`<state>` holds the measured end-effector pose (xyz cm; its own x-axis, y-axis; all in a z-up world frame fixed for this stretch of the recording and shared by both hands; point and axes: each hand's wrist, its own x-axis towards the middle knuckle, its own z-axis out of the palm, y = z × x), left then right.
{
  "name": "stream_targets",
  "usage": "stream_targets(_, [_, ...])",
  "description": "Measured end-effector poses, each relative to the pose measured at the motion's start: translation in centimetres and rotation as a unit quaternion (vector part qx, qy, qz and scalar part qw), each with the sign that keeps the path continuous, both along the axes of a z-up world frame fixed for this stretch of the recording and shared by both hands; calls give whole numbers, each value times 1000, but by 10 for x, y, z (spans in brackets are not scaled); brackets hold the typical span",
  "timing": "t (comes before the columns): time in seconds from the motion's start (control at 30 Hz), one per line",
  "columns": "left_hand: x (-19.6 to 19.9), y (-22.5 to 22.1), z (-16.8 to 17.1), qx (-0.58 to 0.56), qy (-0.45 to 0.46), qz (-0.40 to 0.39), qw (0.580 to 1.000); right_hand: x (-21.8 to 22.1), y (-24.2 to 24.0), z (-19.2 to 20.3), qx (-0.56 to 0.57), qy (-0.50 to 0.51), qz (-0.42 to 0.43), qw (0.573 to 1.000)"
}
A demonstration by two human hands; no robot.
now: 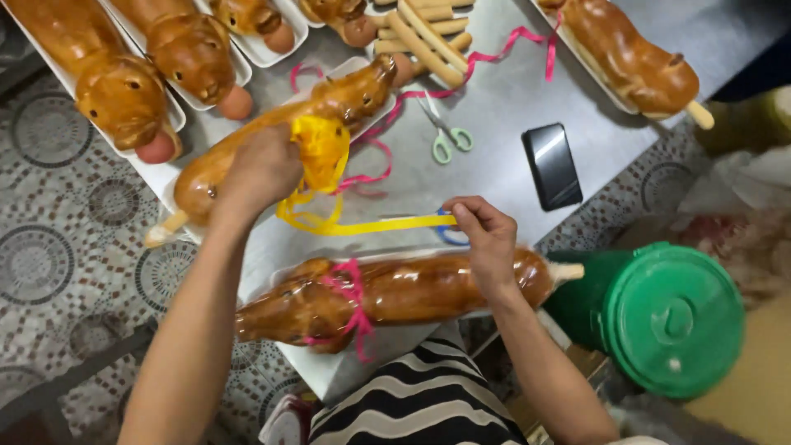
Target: Tying decorative ribbons around pig-shaped bread loaves and cutting them to size with scissors.
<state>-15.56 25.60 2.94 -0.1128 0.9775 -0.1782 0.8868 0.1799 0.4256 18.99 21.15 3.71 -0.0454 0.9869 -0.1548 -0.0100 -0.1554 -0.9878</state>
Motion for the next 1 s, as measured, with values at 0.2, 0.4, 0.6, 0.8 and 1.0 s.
stream_targets(0.2, [-8, -12, -50, -130, -82, -55, 987, -18, -45, -55, 135, -381, 104, 909])
stream_targets(0.4, [-35, -28, -70, -114, -108, -33, 987, -78, -53, -37, 70, -540, 189, 817])
stream_targets(0.6, [-40, -55, -48, -91, -128, 8, 988, -139, -20, -92, -26, -620, 295, 727])
stream_targets(0.8, [-46, -82, -34, -52, -143, 24, 988, -141, -5, -148, 6, -575, 298, 762])
stream_targets(1.0, [-42, -97, -54, -66, -84, -18, 994, -116, -26, -8, -9, -540, 264, 799])
